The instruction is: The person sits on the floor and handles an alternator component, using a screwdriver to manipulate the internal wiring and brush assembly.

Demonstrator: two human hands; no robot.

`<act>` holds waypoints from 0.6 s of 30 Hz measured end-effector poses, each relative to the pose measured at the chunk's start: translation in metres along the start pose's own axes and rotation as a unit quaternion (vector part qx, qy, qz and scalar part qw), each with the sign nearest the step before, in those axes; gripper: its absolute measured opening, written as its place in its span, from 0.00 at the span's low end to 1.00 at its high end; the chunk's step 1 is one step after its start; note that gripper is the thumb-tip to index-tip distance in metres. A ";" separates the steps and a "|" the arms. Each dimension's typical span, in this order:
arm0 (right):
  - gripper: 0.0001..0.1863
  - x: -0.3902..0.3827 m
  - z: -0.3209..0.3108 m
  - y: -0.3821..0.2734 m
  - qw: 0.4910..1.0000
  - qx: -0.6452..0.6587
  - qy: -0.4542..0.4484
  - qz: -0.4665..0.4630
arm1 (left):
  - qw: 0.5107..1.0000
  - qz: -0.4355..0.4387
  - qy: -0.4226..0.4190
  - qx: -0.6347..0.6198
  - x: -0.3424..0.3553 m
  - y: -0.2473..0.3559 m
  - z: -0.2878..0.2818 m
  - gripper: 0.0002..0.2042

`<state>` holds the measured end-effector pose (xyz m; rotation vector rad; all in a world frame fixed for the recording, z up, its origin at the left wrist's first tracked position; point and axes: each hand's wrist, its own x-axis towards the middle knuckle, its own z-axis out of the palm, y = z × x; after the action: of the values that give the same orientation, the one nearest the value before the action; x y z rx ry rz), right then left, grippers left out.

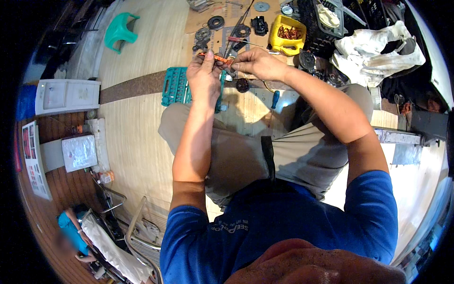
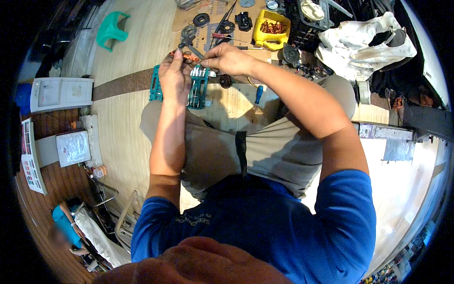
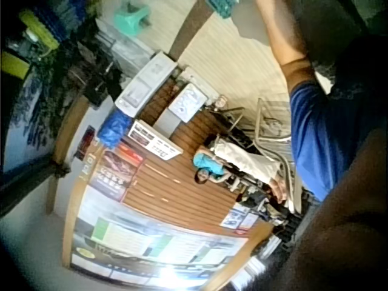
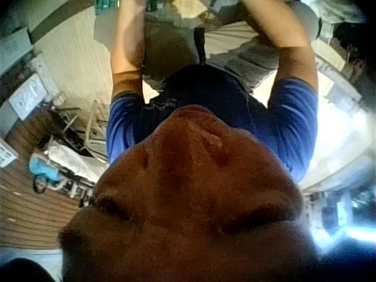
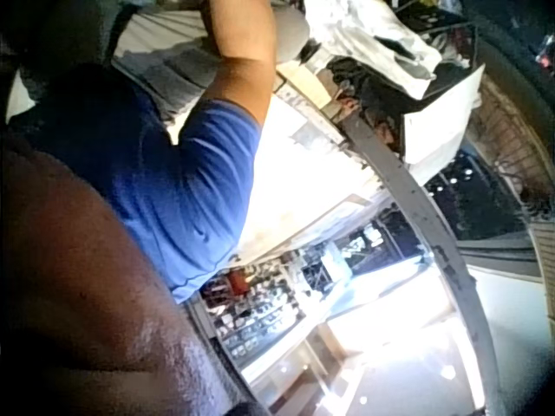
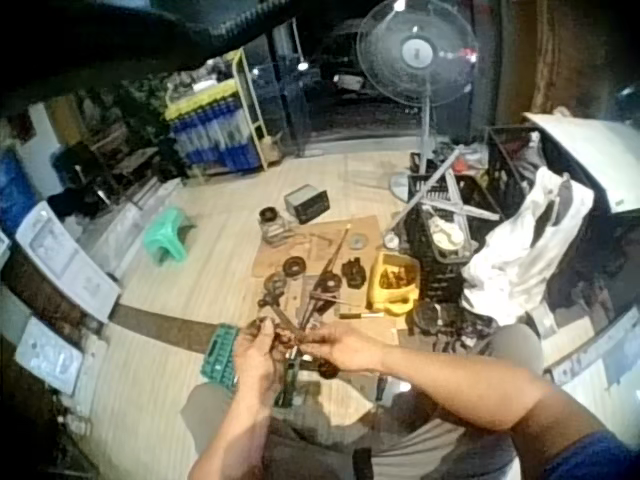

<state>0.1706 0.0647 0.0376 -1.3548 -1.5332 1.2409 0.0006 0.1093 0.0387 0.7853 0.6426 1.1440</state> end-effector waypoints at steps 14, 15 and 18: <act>0.10 0.000 -0.017 -0.020 0.964 -0.208 0.085 -0.143 | 0.997 -0.048 -0.034 0.040 0.010 0.003 -0.010 0.09; 0.10 0.000 -0.017 -0.020 0.964 -0.208 0.085 -0.144 | 0.997 -0.060 -0.037 0.032 0.010 0.003 -0.011 0.09; 0.10 -0.001 -0.018 -0.021 0.958 -0.223 0.090 -0.154 | 0.993 -0.058 -0.011 0.107 0.010 0.004 -0.011 0.09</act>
<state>0.1820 0.0678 0.0624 -1.3870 -1.8730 0.5821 -0.0074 0.1221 0.0350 0.9284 0.7915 0.9692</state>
